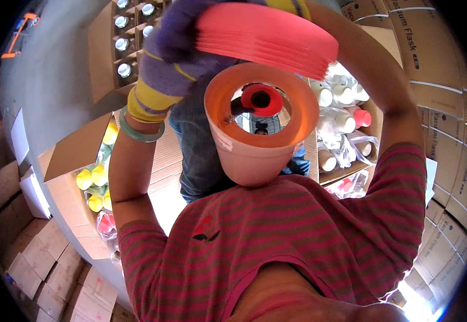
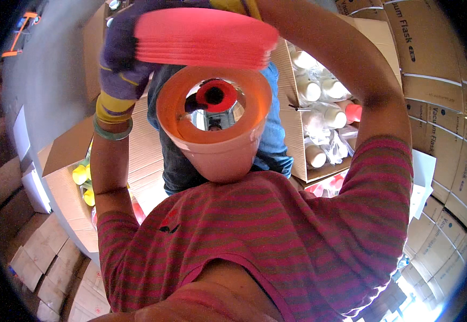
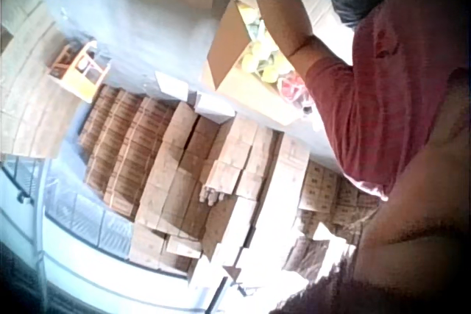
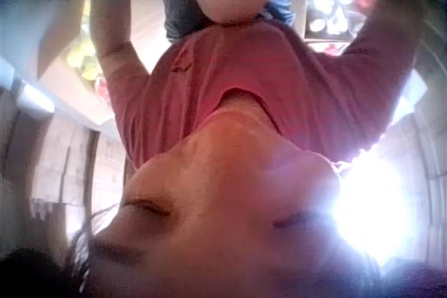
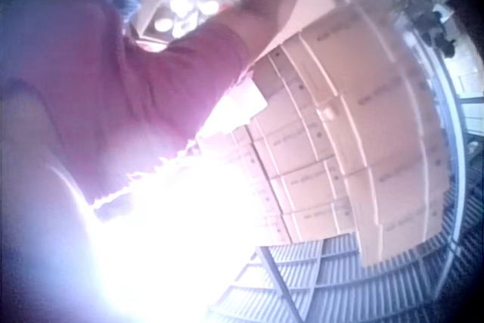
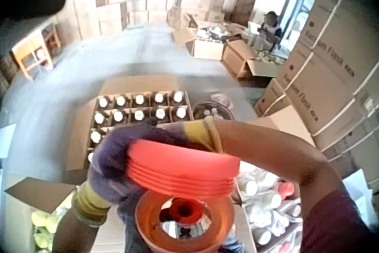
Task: The person assembles vacuum flasks by hand, inserting stainless steel inner liners into plastic outer shells and securing red lids. They handle multiple flasks one at a time, removing protective plastic wraps and placing completed units into a cardboard box.
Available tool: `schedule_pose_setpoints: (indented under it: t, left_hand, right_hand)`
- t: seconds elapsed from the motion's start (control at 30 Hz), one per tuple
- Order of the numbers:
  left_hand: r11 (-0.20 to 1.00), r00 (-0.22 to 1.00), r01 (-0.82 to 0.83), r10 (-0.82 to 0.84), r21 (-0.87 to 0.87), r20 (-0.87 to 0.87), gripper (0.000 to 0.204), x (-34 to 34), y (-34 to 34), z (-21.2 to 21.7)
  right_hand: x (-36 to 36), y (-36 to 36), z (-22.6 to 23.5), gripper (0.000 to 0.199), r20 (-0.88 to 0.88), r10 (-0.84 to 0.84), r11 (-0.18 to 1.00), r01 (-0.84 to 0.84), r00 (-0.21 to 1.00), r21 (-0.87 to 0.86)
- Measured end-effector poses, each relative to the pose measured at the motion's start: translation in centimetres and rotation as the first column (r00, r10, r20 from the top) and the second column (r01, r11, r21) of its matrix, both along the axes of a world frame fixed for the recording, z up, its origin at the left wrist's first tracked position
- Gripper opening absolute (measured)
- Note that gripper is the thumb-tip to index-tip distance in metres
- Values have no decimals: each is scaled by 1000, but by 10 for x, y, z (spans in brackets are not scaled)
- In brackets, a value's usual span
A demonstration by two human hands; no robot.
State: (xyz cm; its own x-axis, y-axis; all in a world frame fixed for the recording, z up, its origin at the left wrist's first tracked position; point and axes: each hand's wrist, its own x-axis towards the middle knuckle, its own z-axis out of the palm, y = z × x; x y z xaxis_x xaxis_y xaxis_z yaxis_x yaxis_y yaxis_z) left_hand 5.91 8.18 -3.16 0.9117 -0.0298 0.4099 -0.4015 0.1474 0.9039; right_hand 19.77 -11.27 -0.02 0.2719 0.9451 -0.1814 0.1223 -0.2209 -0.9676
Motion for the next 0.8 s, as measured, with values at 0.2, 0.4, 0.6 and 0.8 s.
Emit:
schedule_pose_setpoints:
  t: [0.2, 0.4, 0.6, 0.8]
  left_hand:
    - [717, 882, -452, 267, 531, 389, 36, -3, 8, 26]
    - [987, 982, -161, 163, -23, 95, 35, -2, -38, 33]
    - [646, 917, 14, -312, 763, 247, 45, -16, 6, 51]
    - [931, 887, 118, -255, 345, 385, 30, -22, -16, 10]
  right_hand:
    - [-15, -38, 30, 75, -580, 133, 893, 157, 804, 422]
    - [-63, -66, 22, 58, -228, -167, 737, 275, 959, 617]
    - [-89, -81, 25, 42, 363, -331, 789, 44, 871, 612]
    - [-101, -96, 35, 51, 641, -247, 915, -42, 727, 400]
